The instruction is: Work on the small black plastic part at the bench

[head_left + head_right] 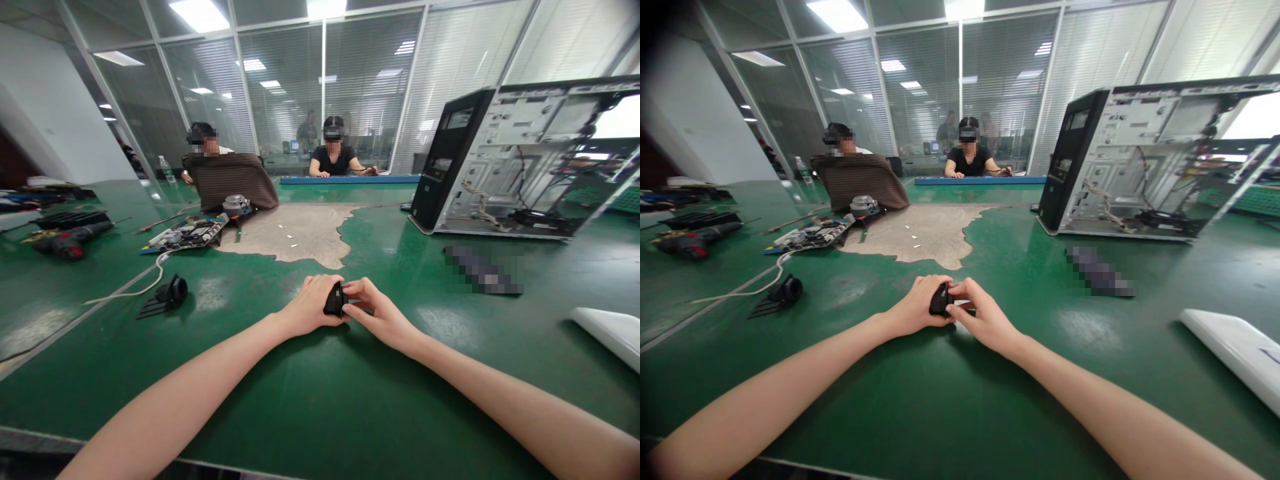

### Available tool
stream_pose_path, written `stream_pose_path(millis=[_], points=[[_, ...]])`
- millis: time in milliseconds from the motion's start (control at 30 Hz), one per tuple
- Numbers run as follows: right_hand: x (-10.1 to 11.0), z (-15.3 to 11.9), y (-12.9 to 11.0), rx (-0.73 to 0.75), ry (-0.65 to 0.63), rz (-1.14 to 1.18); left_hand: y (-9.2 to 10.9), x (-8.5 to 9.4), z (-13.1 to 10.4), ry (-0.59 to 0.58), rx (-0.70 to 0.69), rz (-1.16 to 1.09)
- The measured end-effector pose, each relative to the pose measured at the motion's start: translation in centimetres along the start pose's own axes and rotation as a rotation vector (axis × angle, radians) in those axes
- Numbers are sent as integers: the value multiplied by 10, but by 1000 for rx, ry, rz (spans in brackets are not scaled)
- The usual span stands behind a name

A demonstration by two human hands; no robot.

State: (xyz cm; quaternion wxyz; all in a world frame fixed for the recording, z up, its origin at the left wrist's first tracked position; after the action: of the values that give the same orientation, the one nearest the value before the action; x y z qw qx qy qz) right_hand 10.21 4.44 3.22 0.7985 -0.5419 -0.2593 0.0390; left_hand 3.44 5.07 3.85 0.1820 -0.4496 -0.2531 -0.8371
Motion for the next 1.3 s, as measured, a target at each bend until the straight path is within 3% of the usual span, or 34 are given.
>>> stream_pose_path(millis=[200,400,833,1000,1300], points=[[-1,0,4,-53,-17,-12,0,-1,0,-10,2,-3],[-2,-4,-4,37,-32,3,-3,-2,-1,-9,13,6],[-6,-2,1,-48,-76,39,1,1,0,-5,4,-5],[-1,-3,0,-2,-33,12,-2,-2,0,-17,17,4],[-1,1,4,-56,-20,-6,1,0,1,-10,11,8]])
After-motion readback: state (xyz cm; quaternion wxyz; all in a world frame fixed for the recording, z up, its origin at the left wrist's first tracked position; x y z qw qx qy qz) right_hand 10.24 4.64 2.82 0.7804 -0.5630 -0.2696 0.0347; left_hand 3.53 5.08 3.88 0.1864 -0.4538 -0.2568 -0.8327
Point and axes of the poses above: each hand's wrist, its own z-axis towards the middle knuckle, its own x-axis out of the back of the hand, y = z × x, the point moved 10 cm from there along z, towards the middle knuckle, and after that the axes turned 8 degrees about -x, right-handed, at the moved point
